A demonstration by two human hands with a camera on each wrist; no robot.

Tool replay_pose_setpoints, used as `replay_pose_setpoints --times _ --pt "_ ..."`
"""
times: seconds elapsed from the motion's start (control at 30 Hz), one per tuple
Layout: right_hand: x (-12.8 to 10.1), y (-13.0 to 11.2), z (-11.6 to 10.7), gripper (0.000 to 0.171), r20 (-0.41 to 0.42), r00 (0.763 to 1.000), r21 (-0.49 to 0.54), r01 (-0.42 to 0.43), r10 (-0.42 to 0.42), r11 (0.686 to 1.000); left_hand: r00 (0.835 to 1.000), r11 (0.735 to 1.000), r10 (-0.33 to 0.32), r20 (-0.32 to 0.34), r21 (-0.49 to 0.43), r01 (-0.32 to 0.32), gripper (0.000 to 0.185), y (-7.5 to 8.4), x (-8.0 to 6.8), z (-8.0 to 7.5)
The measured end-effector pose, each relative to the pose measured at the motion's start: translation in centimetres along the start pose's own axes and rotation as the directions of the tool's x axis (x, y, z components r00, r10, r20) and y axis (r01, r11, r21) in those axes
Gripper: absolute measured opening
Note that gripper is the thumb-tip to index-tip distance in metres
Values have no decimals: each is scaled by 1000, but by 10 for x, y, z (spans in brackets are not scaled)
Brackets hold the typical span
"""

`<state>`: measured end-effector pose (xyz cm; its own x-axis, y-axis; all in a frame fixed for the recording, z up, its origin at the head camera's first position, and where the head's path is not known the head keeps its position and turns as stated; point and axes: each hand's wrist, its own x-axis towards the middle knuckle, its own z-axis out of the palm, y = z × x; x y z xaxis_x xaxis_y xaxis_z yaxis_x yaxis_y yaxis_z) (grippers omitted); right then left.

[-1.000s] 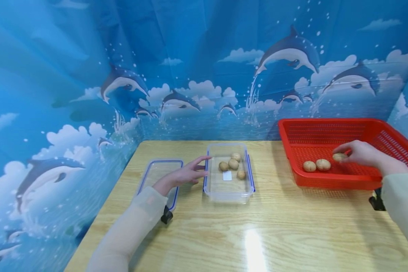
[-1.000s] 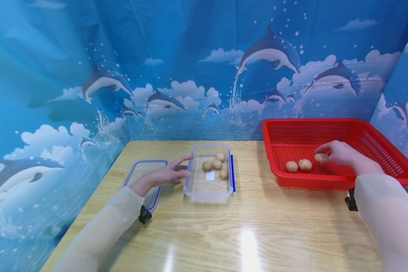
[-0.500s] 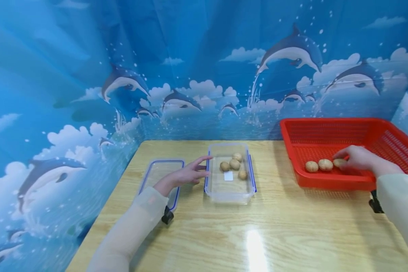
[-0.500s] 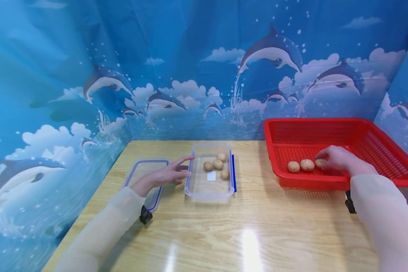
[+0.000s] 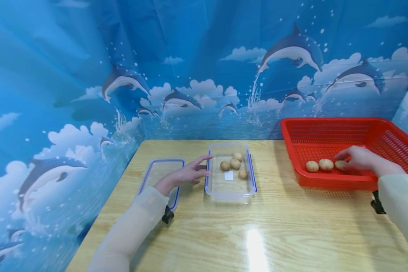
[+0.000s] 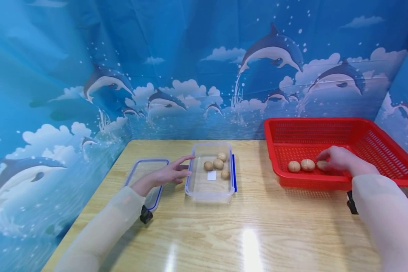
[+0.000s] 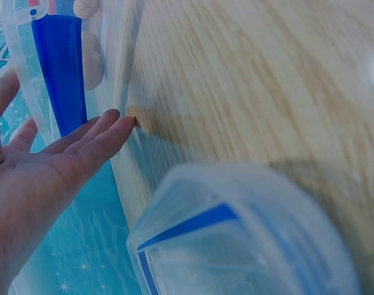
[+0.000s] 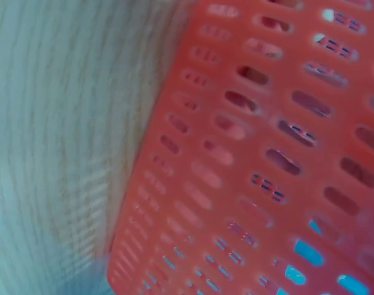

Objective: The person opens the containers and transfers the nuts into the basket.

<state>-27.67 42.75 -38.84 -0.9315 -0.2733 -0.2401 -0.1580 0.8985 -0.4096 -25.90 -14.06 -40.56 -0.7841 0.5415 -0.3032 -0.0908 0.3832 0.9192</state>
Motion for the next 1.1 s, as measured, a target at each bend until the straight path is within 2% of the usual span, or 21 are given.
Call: replay_pose_setpoints --times 0.2,0.4,0.73,1.1 --pt "-1 -9 -6 52 -37 999 7 -5 5 1000 1000 1000 3 8 -8 -2 61 0 0 -1" --pt "-3 -35 -17 43 -88 995 -16 41 -42 999 1000 1000 -3 8 -8 4 61 -1 1 -1" --pt "-1 -100 -26 47 -122 983 -27 138 -140 990 1000 1000 -3 2 1 3 60 0 0 0" --pt "7 -182 -9 45 -129 939 -61 313 -319 948 1000 1000 0 -2 5 0 61 0 0 -1"
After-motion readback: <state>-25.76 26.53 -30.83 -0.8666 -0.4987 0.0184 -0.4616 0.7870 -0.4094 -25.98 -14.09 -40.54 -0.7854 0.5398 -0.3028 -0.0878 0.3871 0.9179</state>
